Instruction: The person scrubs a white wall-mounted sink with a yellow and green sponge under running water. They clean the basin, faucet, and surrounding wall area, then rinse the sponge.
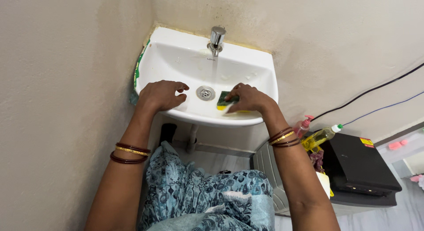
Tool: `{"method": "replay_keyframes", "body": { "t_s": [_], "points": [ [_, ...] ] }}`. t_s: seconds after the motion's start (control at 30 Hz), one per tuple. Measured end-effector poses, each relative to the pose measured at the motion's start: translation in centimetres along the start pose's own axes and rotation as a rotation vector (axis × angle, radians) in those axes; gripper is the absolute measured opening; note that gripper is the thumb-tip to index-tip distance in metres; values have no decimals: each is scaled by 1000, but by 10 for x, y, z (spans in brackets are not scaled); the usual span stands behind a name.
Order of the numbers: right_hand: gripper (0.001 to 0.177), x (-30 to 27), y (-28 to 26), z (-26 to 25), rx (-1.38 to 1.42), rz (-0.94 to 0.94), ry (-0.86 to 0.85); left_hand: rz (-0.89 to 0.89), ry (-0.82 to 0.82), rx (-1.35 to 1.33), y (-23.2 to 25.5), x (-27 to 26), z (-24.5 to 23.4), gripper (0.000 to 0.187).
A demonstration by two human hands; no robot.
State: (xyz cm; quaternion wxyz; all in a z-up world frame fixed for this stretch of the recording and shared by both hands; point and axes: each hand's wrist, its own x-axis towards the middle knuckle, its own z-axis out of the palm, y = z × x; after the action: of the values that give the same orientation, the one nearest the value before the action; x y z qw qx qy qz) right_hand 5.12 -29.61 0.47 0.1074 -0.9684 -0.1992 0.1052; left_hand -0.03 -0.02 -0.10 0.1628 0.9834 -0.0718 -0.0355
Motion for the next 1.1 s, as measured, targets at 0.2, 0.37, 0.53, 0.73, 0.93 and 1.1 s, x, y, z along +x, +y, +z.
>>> {"method": "replay_keyframes", "body": {
  "t_s": [0.2, 0.37, 0.53, 0.73, 0.93, 1.1],
  "points": [
    [40, 2, 5, -2, 335, -20, -159, -37, -30, 5, 3, 0, -1, 47],
    [37, 17, 28, 12, 205, -93, -13, -36, -19, -7, 3, 0, -2, 47],
    [46, 28, 41, 20, -215, 57, 209, -14, -6, -6, 2, -1, -2, 47],
    [58, 8, 12, 7, -15, 84, -32, -25, -7, -12, 3, -2, -2, 47],
    [55, 4, -5, 2, -107, 159, -23, -21, -27, -4, 3, -1, -3, 47],
    [50, 11, 14, 4, -379, 135, 157, -51, -44, -19, 5, -3, -6, 47]
  ]
}}
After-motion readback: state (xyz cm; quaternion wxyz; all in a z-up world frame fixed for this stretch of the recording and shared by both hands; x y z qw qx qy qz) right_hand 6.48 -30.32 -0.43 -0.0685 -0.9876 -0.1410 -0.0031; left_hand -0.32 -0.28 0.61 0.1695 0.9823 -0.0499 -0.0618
